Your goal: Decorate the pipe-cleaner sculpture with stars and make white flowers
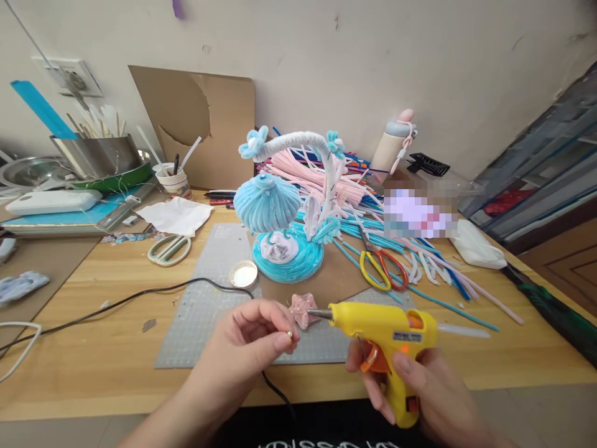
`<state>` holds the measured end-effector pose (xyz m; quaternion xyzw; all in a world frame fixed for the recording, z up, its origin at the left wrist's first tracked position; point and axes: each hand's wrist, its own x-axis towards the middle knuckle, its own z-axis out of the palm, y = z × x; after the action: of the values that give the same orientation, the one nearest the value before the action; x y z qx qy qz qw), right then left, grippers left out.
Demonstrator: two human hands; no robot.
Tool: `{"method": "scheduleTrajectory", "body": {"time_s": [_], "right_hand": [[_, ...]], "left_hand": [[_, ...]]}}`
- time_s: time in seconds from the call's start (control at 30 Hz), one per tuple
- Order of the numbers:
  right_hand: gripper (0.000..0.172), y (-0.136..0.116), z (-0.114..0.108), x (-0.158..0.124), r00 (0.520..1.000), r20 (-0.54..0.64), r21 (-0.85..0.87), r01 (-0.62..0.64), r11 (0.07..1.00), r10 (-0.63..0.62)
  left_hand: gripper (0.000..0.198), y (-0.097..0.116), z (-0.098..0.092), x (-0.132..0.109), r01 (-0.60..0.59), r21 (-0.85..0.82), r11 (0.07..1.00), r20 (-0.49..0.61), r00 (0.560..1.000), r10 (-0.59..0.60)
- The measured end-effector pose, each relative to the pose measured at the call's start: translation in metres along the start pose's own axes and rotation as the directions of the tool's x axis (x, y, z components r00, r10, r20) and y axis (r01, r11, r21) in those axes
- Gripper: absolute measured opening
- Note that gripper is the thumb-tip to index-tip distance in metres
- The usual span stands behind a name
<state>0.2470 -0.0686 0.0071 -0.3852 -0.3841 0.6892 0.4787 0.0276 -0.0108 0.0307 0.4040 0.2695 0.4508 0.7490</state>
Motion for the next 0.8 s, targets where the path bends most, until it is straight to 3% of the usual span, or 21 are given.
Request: {"method": "scheduleTrajectory", "body": {"time_s": [0.1,0.17,0.43,0.8], "right_hand": [[0.041,0.001,0.001,-0.006,0.998,-0.053,0.008,-0.037,0.999,0.038],[0.042,0.002,0.001,-0.008,0.998,-0.035,0.030,-0.054,0.998,0.055],[0.031,0.014,-0.005,-0.006,0.988,0.151,0.021,0.021,1.000,-0.024],[0.032,0.023,-0.008,-0.006,0.981,0.194,0.018,0.026,1.000,-0.029]], "left_hand": [[0.007,-0.003,0.000,0.000,-0.168,0.190,0.967,0.040,0.986,0.163],[0.009,-0.004,0.000,-0.001,-0.216,0.251,0.944,0.079,0.976,0.203],[0.009,-0.006,-0.002,-0.003,-0.200,0.233,0.952,0.035,0.980,0.198],[0.012,-0.012,-0.005,-0.005,-0.236,0.237,0.942,0.008,0.970,0.241]]}}
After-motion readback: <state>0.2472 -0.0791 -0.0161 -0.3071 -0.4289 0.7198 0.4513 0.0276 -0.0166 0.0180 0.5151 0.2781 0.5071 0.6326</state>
